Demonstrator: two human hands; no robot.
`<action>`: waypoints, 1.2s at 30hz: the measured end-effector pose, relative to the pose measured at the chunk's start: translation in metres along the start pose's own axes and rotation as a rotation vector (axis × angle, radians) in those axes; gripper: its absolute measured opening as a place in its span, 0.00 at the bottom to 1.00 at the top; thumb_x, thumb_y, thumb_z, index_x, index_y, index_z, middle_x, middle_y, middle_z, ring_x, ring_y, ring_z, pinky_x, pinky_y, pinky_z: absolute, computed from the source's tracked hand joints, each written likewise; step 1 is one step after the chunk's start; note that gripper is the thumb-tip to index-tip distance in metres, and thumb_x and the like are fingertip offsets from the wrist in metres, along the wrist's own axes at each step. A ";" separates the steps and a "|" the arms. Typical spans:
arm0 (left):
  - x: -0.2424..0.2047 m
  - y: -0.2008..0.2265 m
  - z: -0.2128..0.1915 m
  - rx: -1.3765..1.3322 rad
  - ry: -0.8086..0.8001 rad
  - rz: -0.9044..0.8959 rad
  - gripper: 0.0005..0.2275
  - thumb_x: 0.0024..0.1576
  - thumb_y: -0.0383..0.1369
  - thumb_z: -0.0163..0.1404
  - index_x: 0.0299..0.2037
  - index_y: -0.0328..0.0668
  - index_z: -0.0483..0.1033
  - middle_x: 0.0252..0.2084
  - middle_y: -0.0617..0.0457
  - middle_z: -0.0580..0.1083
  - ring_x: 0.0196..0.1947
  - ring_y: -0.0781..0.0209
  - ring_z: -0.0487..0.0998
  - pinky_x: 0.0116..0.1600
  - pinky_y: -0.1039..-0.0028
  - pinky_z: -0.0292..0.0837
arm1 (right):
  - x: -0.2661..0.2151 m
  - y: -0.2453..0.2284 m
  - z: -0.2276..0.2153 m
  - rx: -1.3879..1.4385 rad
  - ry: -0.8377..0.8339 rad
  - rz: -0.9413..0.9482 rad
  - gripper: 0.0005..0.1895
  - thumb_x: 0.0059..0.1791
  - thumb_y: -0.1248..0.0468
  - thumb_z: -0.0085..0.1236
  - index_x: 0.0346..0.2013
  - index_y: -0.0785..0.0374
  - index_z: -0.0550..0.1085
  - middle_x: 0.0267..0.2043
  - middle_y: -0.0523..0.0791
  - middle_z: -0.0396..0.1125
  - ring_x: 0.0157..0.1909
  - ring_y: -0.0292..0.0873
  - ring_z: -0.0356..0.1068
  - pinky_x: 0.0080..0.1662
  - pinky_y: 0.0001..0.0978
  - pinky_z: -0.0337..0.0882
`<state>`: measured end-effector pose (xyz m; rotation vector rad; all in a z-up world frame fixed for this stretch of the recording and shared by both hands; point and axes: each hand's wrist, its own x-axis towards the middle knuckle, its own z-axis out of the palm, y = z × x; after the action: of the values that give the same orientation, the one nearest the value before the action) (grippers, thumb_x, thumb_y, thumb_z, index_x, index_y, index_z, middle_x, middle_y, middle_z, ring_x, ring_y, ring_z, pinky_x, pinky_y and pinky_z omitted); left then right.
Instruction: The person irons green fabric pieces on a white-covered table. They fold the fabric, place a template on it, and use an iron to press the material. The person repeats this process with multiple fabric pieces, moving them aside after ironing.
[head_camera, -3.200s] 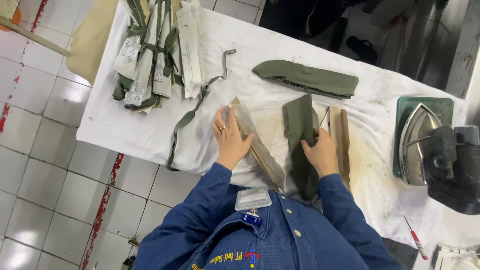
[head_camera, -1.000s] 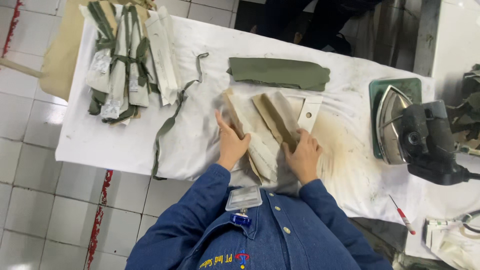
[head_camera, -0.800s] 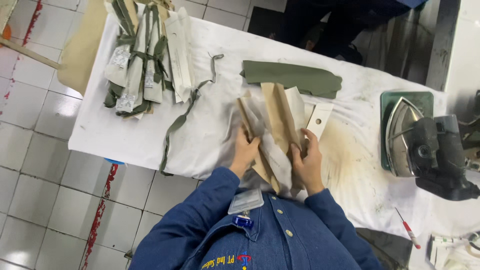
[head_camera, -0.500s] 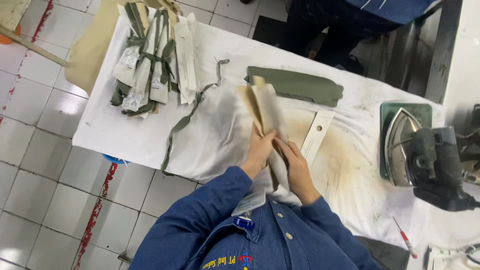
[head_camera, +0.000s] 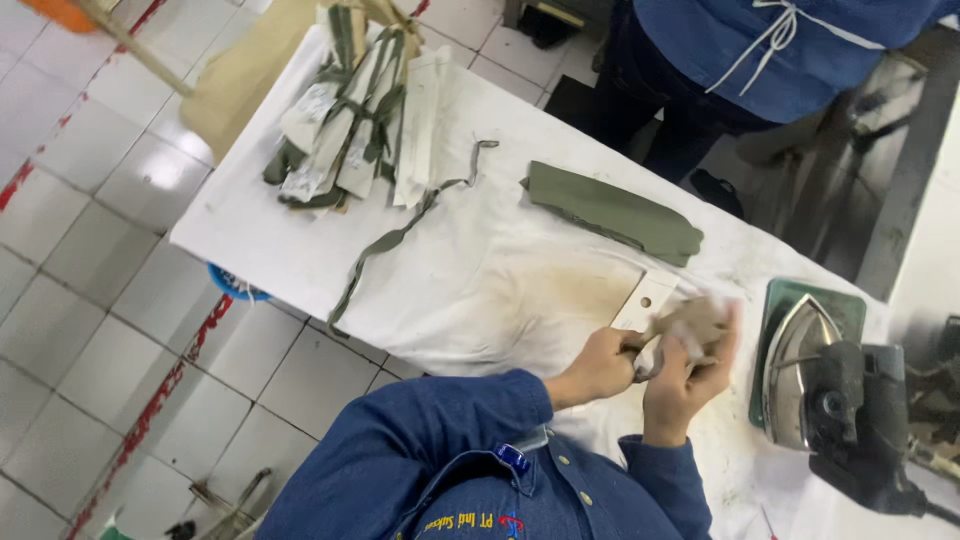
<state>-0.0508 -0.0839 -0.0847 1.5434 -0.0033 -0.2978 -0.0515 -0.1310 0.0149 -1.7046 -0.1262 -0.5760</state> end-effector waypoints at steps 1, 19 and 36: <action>-0.004 -0.003 -0.002 -0.005 0.018 0.000 0.10 0.46 0.25 0.38 0.31 0.51 0.73 0.23 0.56 0.69 0.30 0.61 0.72 0.38 0.73 0.66 | 0.000 -0.006 0.005 0.006 -0.017 -0.002 0.30 0.42 0.79 0.36 0.58 0.69 0.44 0.54 0.60 0.47 0.49 0.53 0.56 0.42 0.45 0.65; -0.128 0.110 -0.089 -0.311 0.570 0.519 0.24 0.41 0.30 0.42 0.50 0.37 0.57 0.55 0.41 0.56 0.56 0.53 0.56 0.58 0.68 0.55 | -0.054 -0.062 0.073 0.794 -0.515 0.438 0.23 0.47 0.57 0.28 0.07 0.60 0.50 0.14 0.45 0.48 0.23 0.42 0.49 0.32 0.34 0.54; -0.134 0.052 -0.211 0.386 0.923 0.648 0.05 0.49 0.34 0.38 0.29 0.44 0.65 0.30 0.53 0.65 0.31 0.58 0.65 0.38 0.70 0.58 | -0.077 -0.129 0.203 0.355 -0.439 0.805 0.24 0.42 0.51 0.33 0.49 0.58 0.56 0.46 0.44 0.58 0.53 0.34 0.55 0.59 0.28 0.47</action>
<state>-0.1307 0.1489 -0.0159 1.8408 0.1681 0.9845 -0.1073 0.1081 0.0742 -1.3548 0.1406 0.4017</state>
